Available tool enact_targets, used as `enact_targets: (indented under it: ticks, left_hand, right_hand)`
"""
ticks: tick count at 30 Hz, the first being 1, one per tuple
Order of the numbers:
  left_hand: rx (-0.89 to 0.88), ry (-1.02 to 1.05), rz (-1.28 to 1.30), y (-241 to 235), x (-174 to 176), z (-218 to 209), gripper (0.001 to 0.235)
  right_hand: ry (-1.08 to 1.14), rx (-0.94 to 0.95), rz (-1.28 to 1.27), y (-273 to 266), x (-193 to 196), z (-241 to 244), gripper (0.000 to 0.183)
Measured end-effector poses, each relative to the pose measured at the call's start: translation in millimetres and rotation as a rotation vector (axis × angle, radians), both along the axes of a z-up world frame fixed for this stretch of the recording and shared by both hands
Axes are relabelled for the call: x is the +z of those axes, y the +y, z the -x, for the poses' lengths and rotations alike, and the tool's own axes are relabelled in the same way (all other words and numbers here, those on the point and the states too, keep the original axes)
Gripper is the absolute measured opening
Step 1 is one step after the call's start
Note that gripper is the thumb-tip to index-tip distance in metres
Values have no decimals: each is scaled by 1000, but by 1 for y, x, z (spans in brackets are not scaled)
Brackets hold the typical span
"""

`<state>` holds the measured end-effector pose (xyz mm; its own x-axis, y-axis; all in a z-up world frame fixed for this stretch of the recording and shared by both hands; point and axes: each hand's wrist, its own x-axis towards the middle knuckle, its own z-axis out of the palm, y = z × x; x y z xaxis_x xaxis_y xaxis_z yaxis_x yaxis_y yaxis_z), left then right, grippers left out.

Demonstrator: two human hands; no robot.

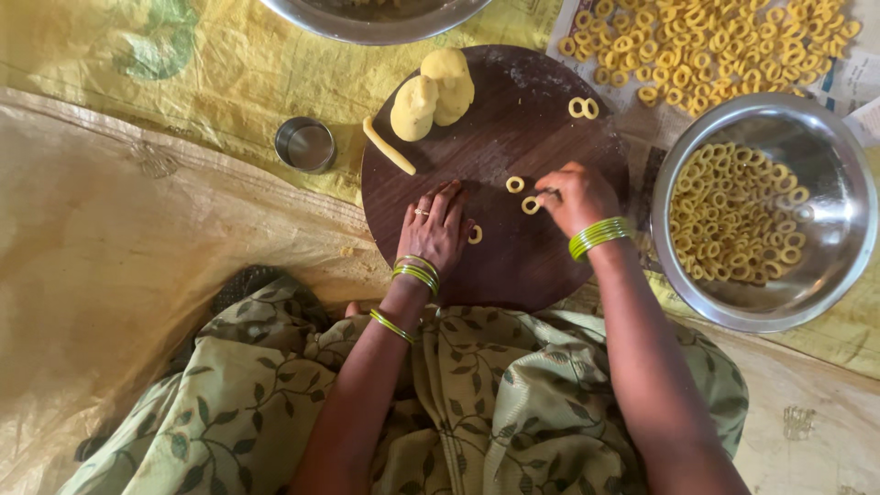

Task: The person rolls a piece of dough into a thin rope on a wooden board, then shapes it into small rings and places them into a metal bowl. The person repeats this process with additional dough pieces.

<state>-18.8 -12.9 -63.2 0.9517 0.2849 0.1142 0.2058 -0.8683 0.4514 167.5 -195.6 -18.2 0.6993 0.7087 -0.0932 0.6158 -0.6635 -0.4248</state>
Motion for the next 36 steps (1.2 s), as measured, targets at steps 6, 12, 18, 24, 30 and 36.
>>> enact_targets:
  ticks: [6, 12, 18, 24, 30, 36]
  left_hand:
    - [5, -8, 18, 1, -3, -1, 51]
    - [-1, -17, -1, 1, -3, 0, 51]
    - [-1, -16, 72, 2, 6, 1, 53]
    - [-2, 25, 52, 3, 10, -2, 56]
    - [-19, -16, 92, 6, 16, 0, 59]
    - [-6, -9, 79, 5, 13, 0, 54]
  right_hand:
    - [-42, 14, 94, 7, 3, 12, 17]
    - [49, -229, -584, -25, -48, -55, 16]
    - [390, -723, -797, -38, -98, -104, 20]
    - [237, -647, -750, -39, -112, -108, 15]
    - [173, -723, -696, -29, -79, -88, 11]
    - [219, -255, -451, -1, -39, -41, 13]
